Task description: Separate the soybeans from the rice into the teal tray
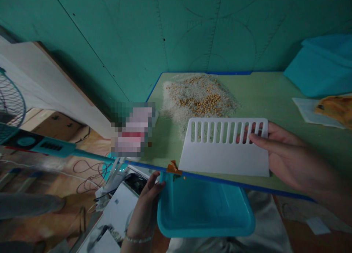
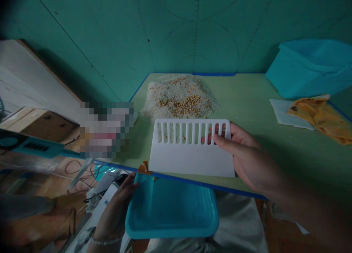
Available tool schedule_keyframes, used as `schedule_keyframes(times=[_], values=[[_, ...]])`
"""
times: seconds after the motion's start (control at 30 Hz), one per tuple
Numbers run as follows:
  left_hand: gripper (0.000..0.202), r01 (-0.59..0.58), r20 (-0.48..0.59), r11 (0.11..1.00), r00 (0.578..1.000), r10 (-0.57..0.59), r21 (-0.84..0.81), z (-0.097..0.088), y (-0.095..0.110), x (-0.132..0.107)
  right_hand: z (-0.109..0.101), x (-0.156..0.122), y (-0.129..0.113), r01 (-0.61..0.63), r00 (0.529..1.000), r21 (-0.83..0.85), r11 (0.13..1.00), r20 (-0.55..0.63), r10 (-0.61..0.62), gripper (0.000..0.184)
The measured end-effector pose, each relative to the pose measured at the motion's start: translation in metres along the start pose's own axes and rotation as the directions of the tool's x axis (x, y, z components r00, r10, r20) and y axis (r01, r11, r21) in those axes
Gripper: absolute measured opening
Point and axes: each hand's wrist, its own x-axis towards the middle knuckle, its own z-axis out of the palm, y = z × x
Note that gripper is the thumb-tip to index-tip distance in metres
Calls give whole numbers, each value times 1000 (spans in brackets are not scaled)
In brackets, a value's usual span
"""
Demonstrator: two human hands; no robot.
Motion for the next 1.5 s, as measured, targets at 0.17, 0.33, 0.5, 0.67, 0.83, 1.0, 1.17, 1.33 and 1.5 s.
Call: schedule_keyframes(times=[0.17, 0.33, 0.5, 0.67, 0.83, 1.0, 1.17, 1.33, 1.5], values=[[37, -8, 2, 1000, 1000, 8, 17, 1, -3, 2, 0, 0, 1, -7, 1000, 10, 1000, -6, 7, 21], [39, 2, 52, 1000, 999, -3, 18, 0, -4, 4, -3, -3, -3, 1, 998, -3, 1000, -68, -1, 20], [39, 1, 28, 1000, 1000, -1, 12, 0, -4, 5, -3, -7, -4, -29, 999, 7, 1000, -37, 30, 23], [37, 11, 18, 1000, 1000, -11, 10, 1, -5, 3, 0, -6, 3, -74, 996, 9, 997, -57, 75, 20], [38, -3, 19, 999, 1000, 2, 53, 1, -5, 0, 10, 6, 3, 9, 999, -2, 1000, -46, -9, 16], [35, -17, 27, 996, 1000, 15, 86, 0, -5, -2, 20, 28, -1, 148, 987, -9, 989, -61, -149, 18], [32, -21, 57, 993, 998, 15, 119, -2, -5, -2, 24, 51, -5, 301, 952, -24, 953, -54, -301, 16], [28, -18, 101, 994, 995, 6, 112, -2, -5, -3, 23, 63, -21, 403, 913, 30, 915, -82, -400, 18], [29, -22, 65, 991, 998, 14, 131, 0, -6, -4, 7, 70, -30, 413, 897, -10, 910, -170, -409, 16]])
